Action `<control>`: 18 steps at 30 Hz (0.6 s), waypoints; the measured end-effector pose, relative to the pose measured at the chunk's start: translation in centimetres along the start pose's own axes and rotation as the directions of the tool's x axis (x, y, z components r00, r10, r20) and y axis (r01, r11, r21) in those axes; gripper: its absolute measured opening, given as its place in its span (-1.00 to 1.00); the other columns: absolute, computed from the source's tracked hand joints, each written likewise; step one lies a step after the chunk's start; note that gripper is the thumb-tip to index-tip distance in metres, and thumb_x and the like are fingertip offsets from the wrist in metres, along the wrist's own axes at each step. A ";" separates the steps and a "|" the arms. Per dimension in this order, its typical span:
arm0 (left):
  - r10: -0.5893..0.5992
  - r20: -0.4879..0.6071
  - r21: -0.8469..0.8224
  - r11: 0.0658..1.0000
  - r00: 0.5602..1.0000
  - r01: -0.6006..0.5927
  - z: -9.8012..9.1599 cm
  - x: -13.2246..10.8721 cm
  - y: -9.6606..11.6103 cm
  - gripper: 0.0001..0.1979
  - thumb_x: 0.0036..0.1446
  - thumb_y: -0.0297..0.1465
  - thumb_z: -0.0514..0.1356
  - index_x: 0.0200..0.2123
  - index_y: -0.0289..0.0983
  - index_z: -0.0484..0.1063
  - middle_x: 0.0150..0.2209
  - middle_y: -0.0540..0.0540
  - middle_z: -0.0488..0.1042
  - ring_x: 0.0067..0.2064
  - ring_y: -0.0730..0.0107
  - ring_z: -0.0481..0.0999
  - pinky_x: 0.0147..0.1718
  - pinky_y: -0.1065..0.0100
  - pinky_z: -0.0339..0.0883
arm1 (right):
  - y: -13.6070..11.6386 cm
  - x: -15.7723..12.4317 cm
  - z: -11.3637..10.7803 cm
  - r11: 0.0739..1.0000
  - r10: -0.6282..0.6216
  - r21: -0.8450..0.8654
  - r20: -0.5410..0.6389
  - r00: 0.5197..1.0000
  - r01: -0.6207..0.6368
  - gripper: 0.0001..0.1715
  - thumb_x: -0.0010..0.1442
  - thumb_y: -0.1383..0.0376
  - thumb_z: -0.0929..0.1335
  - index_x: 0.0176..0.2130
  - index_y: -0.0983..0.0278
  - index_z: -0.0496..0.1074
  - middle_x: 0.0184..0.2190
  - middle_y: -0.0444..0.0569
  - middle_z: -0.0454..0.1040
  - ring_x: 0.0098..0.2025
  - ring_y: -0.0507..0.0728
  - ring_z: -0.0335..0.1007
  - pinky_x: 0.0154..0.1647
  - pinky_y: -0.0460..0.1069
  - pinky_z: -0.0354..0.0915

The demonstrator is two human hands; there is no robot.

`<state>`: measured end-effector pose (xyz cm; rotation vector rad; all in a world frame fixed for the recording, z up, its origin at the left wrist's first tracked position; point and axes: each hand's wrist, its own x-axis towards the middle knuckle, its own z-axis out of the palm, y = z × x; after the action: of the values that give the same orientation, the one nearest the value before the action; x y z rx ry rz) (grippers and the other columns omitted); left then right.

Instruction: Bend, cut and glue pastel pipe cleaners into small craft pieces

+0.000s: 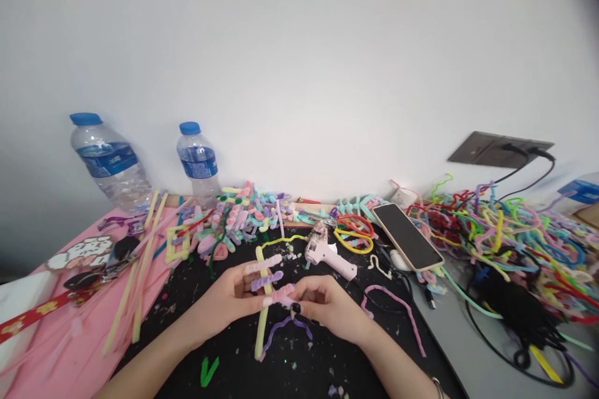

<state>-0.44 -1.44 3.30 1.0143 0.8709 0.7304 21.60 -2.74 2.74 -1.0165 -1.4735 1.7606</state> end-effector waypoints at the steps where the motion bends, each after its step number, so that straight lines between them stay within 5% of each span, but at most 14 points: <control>1: 0.000 0.010 -0.005 1.000 1.000 0.000 0.0 0.0 0.0 -0.40 -0.03 -0.39 0.37 0.11 -0.17 0.34 0.07 -0.13 0.46 0.15 0.11 0.36 0.14 0.15 0.22 | 0.0 0.0 0.0 1.000 0.006 0.010 0.004 1.000 -0.006 -0.67 0.00 0.13 0.48 -0.37 0.36 0.48 -0.59 -0.20 0.32 -0.60 -0.11 0.03 -0.59 -0.14 -0.07; 10: -0.051 0.017 0.047 0.998 0.999 0.050 0.1 0.0 0.2 -0.43 -0.06 -0.38 0.38 0.07 -0.17 0.39 0.17 -0.14 0.36 0.19 0.02 0.30 0.11 0.08 0.26 | 0.0 0.0 0.3 0.996 0.041 0.078 0.051 0.998 -0.045 -0.63 -0.05 0.10 0.50 -0.36 0.35 0.50 -0.55 -0.15 0.45 -0.57 -0.07 0.23 -0.50 -0.14 0.12; 18: -0.043 0.073 0.103 0.994 0.996 0.035 0.7 0.0 0.3 -0.43 -0.03 -0.36 0.37 0.09 -0.20 0.38 -0.01 -0.14 0.52 0.05 0.09 0.46 0.03 0.18 0.33 | 0.8 -0.1 0.6 0.998 0.046 0.040 0.043 0.998 -0.048 -0.60 0.04 0.05 0.44 -0.36 0.36 0.45 -0.58 -0.16 0.41 -0.59 -0.08 0.18 -0.54 -0.15 0.08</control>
<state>0.10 -1.63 3.78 1.1054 0.8670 0.6159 21.18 -3.27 2.04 -1.0071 -1.4440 1.8478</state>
